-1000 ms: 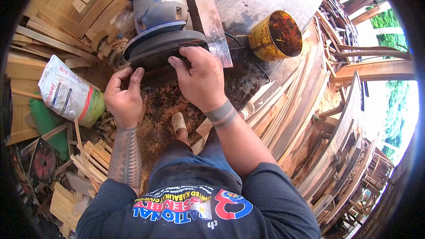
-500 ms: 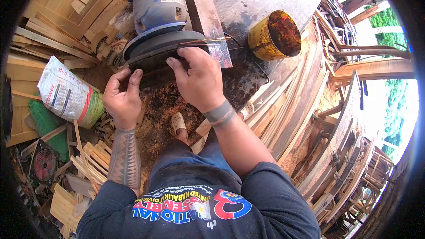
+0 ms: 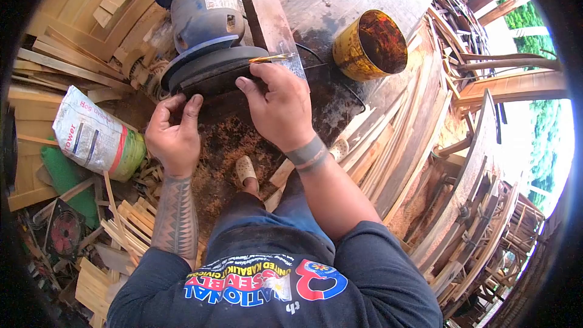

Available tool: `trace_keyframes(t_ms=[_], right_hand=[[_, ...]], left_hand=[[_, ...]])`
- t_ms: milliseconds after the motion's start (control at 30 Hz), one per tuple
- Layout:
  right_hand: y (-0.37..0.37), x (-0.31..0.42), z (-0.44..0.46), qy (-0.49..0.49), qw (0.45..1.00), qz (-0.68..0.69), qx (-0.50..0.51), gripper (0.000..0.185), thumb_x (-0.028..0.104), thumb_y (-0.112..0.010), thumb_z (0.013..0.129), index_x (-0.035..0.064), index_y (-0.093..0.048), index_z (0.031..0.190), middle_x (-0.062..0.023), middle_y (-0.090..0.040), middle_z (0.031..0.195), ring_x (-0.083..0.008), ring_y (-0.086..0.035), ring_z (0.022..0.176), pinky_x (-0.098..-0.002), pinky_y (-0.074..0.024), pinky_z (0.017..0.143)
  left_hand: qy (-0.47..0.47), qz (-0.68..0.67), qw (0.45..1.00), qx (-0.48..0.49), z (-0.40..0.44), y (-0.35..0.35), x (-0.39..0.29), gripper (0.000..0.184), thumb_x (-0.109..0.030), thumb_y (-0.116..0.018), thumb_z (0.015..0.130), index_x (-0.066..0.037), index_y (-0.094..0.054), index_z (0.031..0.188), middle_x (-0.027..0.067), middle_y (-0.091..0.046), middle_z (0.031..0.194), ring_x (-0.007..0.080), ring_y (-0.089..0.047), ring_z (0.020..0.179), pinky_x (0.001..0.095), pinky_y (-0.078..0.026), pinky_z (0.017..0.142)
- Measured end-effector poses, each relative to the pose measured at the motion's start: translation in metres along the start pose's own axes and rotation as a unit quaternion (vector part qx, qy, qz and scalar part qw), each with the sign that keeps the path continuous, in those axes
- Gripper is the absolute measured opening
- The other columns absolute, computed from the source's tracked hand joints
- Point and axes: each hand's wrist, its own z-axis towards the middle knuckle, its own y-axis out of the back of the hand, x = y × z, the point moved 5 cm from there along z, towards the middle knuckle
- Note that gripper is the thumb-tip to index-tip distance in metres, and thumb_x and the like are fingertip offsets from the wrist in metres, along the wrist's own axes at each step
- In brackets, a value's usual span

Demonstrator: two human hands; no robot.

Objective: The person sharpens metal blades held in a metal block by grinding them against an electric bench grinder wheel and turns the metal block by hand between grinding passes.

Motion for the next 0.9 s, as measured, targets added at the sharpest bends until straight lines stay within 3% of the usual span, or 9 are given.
trace_keyframes(t_ms=[267,667,767,800,900], right_hand=[[0.009,-0.001,0.003,-0.027,1.0,0.016,0.003,0.028,0.014,-0.091,0.089,-0.0031,-0.081,0.109,-0.0199,-0.082,0.099,-0.0252,-0.08,0.086,-0.0333,-0.0608,0.08],[0.022,-0.008,0.008,-0.017,1.0,0.019,-0.004,0.028,0.015,-0.092,0.088,-0.0025,-0.081,0.108,-0.0143,-0.079,0.088,-0.0154,-0.068,0.067,-0.03,-0.0547,0.065],[0.024,-0.01,0.009,-0.06,0.998,0.015,0.026,0.024,0.014,-0.086,0.09,-0.0005,-0.078,0.106,-0.0194,-0.077,0.095,-0.0339,-0.075,0.079,-0.0401,-0.0586,0.073],[0.025,-0.01,0.009,-0.056,0.998,0.02,0.019,0.024,0.014,-0.086,0.09,-0.0007,-0.078,0.106,-0.0193,-0.077,0.095,-0.0336,-0.075,0.079,-0.0399,-0.0586,0.073],[0.026,-0.012,0.008,-0.049,0.998,0.028,0.005,0.024,0.014,-0.086,0.09,-0.0011,-0.078,0.107,-0.0193,-0.077,0.094,-0.033,-0.074,0.077,-0.0396,-0.0584,0.072]], left_hand=[[-0.009,-0.005,1.0,0.003,-0.001,-0.009,0.0,0.032,-0.022,-0.094,0.091,0.003,-0.077,0.1,0.0167,-0.079,0.09,0.026,-0.075,0.079,0.0371,-0.059,0.076],[-0.003,-0.016,1.0,0.021,-0.001,-0.023,-0.007,0.031,-0.022,-0.094,0.091,0.003,-0.077,0.099,0.0159,-0.079,0.089,0.0256,-0.075,0.077,0.0376,-0.059,0.076],[0.023,-0.016,0.999,0.045,-0.003,-0.025,-0.006,0.035,-0.024,-0.092,0.094,0.005,-0.076,0.103,0.0111,-0.078,0.093,0.0169,-0.071,0.084,0.0321,-0.057,0.08],[0.035,-0.018,0.998,0.055,-0.004,-0.027,-0.005,0.037,-0.025,-0.092,0.095,0.007,-0.075,0.106,0.0087,-0.078,0.095,0.0128,-0.069,0.088,0.0293,-0.056,0.082],[0.036,-0.033,0.997,0.052,-0.005,-0.03,-0.007,0.037,-0.025,-0.092,0.095,0.007,-0.075,0.106,0.008,-0.078,0.094,0.0118,-0.068,0.086,0.0285,-0.056,0.081]])
